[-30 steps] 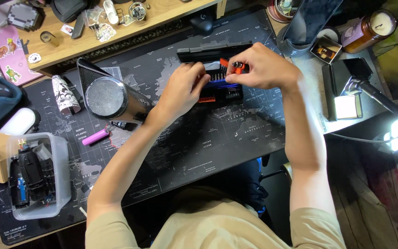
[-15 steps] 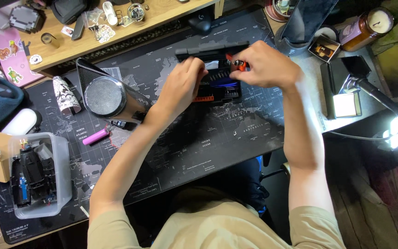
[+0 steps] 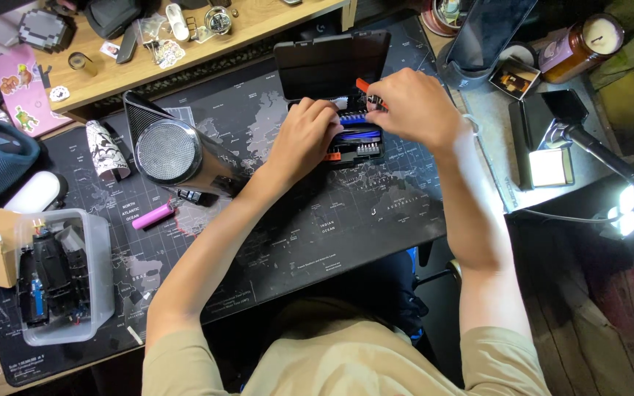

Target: Repairing a small electronic device using a precision screwdriver set at a desk

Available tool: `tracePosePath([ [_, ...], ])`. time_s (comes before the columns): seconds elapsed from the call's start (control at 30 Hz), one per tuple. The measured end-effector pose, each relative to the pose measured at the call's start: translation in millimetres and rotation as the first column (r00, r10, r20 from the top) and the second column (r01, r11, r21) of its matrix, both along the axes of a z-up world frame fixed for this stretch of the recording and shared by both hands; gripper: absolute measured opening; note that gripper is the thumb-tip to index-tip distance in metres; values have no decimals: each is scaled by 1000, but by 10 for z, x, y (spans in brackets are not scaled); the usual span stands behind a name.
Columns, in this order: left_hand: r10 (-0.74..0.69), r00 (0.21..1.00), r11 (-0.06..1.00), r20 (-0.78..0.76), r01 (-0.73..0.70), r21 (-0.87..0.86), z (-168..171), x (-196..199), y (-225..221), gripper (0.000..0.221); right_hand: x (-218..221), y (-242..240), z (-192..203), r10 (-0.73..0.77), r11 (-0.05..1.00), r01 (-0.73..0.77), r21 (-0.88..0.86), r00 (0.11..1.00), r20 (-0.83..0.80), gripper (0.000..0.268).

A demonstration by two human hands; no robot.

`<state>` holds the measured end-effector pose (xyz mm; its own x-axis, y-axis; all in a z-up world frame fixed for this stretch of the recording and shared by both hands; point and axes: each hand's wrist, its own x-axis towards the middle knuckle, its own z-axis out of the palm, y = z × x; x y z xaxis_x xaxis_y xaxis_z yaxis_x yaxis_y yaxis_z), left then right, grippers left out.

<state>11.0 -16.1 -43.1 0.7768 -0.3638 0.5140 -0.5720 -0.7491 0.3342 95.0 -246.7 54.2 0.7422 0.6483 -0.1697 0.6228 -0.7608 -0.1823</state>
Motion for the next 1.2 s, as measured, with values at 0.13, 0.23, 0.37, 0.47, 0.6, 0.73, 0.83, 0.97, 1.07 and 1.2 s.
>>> tracePosePath([
  [0.13,21,999,999,32,-20,-27,-81,85,-32,13,-14,11,32,-19,999,18,-39,999,-35,18],
  [0.23,34,999,999,39,-33,-23,-74,105,-47,14,26,-28,-76,3,1000,-4,3,1000,11,7],
  [0.37,28,999,997,24,-26,-67,-69,129,-39,15,-1,-1,-3,4,1000,-4,9,999,-32,11],
  [0.47,0,1000,992,-11,-2,-130,-11,111,-27,16,11,-23,-15,13,1000,-12,15,997,-70,11],
  [0.6,6,995,993,-97,-17,-114,-35,94,-22,13,36,-38,-77,2,1000,-2,10,998,-66,11],
  [0.73,27,995,997,-96,-34,-70,-19,91,-40,15,59,-44,-74,18,998,-18,53,1000,-11,9],
  [0.83,7,998,999,-70,-10,-50,-31,105,-19,6,23,-54,74,54,989,-49,140,998,-36,19],
  [0.97,-74,989,979,-129,47,-198,-112,200,64,6,-6,-65,239,109,955,-68,289,985,-130,38],
  [1.07,-91,988,968,-124,58,-245,-32,199,129,7,34,-60,191,125,933,-71,352,984,-131,43],
  [1.2,-13,992,999,-125,7,-49,-73,144,42,15,28,-32,250,157,880,-107,464,985,-72,26],
])
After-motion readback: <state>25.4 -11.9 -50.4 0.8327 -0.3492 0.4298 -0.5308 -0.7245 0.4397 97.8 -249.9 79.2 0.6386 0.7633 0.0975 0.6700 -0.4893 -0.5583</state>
